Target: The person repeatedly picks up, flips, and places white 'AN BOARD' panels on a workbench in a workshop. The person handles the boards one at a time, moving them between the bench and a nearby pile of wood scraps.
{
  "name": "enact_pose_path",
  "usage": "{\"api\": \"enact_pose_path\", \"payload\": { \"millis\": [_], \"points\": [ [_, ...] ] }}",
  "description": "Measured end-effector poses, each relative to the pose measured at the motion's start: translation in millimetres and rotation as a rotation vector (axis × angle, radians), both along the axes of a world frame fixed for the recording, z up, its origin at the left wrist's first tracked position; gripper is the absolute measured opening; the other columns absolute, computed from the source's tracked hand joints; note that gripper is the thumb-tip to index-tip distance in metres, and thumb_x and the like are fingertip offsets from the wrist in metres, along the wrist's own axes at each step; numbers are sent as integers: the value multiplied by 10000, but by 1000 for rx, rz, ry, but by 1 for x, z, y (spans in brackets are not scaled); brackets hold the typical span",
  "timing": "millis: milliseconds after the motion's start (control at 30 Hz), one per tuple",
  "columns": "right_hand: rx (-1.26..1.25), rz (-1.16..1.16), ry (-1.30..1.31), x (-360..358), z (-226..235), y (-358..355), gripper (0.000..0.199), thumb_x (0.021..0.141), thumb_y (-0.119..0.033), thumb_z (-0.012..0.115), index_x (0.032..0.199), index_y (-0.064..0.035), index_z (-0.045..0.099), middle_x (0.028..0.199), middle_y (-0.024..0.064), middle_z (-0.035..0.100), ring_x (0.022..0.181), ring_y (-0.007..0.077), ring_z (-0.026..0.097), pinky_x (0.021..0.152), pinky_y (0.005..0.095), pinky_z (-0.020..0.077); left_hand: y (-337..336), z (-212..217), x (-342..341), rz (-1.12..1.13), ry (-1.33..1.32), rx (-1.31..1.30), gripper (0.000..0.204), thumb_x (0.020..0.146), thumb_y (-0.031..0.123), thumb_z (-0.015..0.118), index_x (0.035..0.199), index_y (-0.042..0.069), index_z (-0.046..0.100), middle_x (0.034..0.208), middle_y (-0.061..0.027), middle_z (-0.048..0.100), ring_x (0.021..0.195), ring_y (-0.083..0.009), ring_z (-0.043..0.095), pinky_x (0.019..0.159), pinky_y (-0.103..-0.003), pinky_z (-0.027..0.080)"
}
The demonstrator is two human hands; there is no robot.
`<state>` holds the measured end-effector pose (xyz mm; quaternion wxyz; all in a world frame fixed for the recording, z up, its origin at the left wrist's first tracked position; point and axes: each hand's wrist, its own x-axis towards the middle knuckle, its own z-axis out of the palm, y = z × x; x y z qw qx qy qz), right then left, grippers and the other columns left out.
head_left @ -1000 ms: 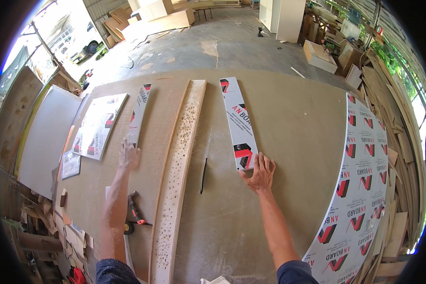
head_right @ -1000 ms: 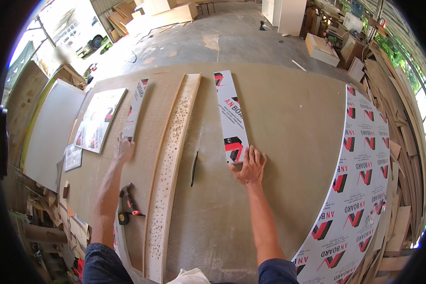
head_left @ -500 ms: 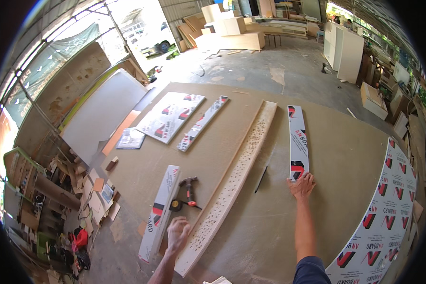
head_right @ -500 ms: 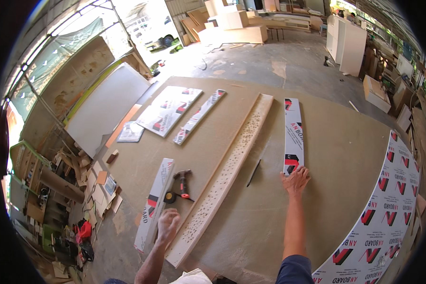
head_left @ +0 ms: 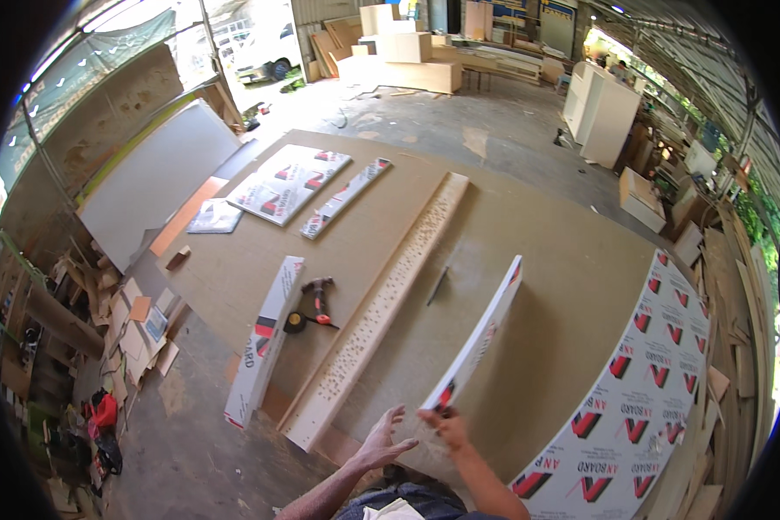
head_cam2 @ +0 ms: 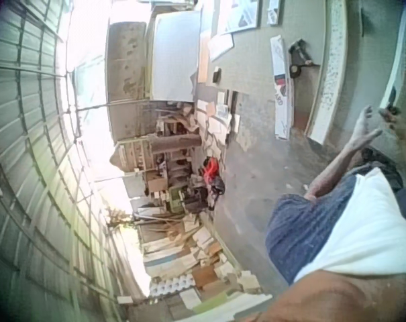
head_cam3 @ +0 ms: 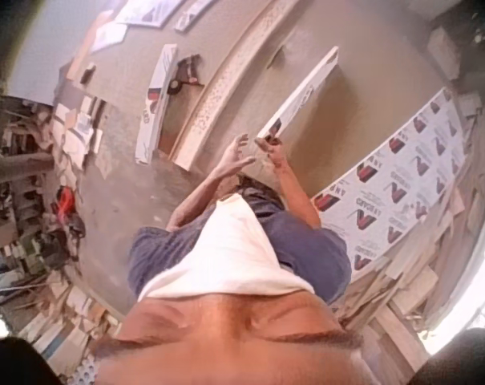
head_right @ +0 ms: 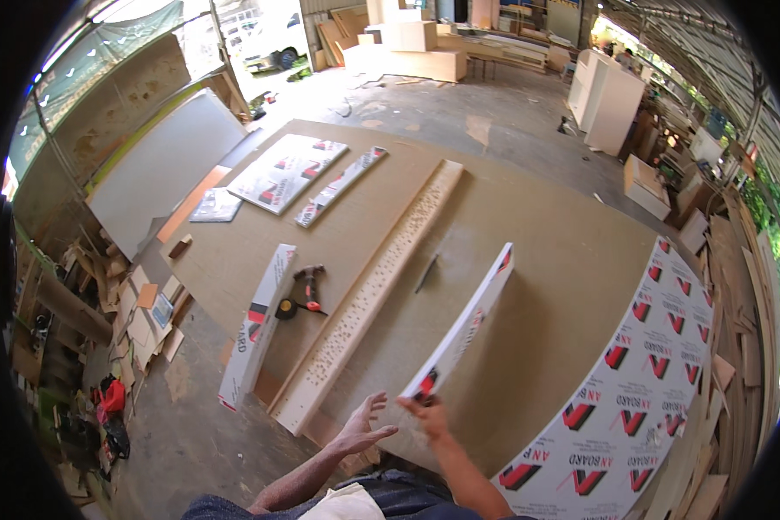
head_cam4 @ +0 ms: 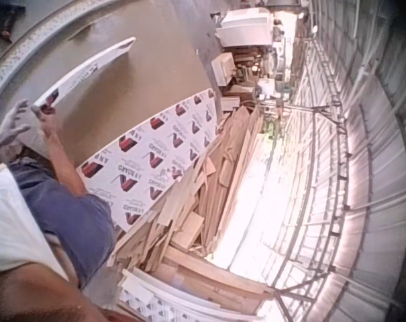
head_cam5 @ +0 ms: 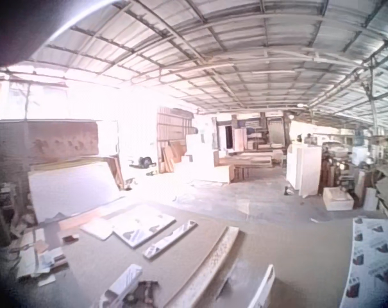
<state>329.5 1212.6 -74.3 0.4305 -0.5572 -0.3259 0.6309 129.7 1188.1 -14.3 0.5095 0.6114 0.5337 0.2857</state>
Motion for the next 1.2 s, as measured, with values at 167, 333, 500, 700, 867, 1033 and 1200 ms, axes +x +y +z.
{"api": "enact_pose_path", "payload": {
  "millis": [167,333,500,700,867,1033,1200],
  "points": [
    [-182,205,141,-34,14,-80,478,888,-435,774,1144,-52,649,936,38,685,857,148,661,711,309,515,-35,7,-4,13,215,102,697,827,130,783,1437,58,455,1208,-219,676,1147,-356,666,969,-425,528],
    [-159,-73,365,-20,-19,-62,385,1027,-343,599,1225,-14,594,1011,83,692,869,204,694,767,364,569,-85,29,-59,227,42,87,492,839,12,743,1311,31,607,1117,-157,729,1055,-207,688,916,-342,535],
    [-72,24,208,-19,-49,-39,342,1018,-280,627,1159,31,596,980,97,687,822,203,694,735,349,595,-147,25,-107,468,-225,-69,452,816,-17,764,1255,-29,654,1103,-68,719,1002,-129,658,924,-289,518],
    [25,146,17,-72,-69,-71,236,989,-188,676,1034,31,600,840,90,687,696,165,690,608,307,595,-207,-6,-136,649,-390,-134,465,829,67,779,1259,-60,657,1093,-69,719,981,-142,669,913,-298,518],
    [4,196,-243,-109,-43,-66,223,939,-162,724,975,40,637,823,84,715,661,132,709,588,273,581,-230,-42,-149,791,-574,-184,454,869,-17,720,1307,-68,609,1129,-119,701,1013,-195,682,958,-322,528],
    [60,76,-271,-138,-50,-50,234,904,-112,744,1033,73,679,835,92,736,626,127,708,544,271,562,-218,-97,-162,992,-593,-156,478,881,-43,699,1327,-48,526,1163,-119,645,1050,-208,647,980,-339,502],
    [165,-2,-620,-156,-74,-33,261,859,-157,747,1042,25,708,951,131,697,828,290,697,747,392,549,-193,-151,-173,1134,-441,-184,553,857,-29,728,1321,3,430,1218,-113,562,1078,-214,590,987,-344,449]
  ]
}}
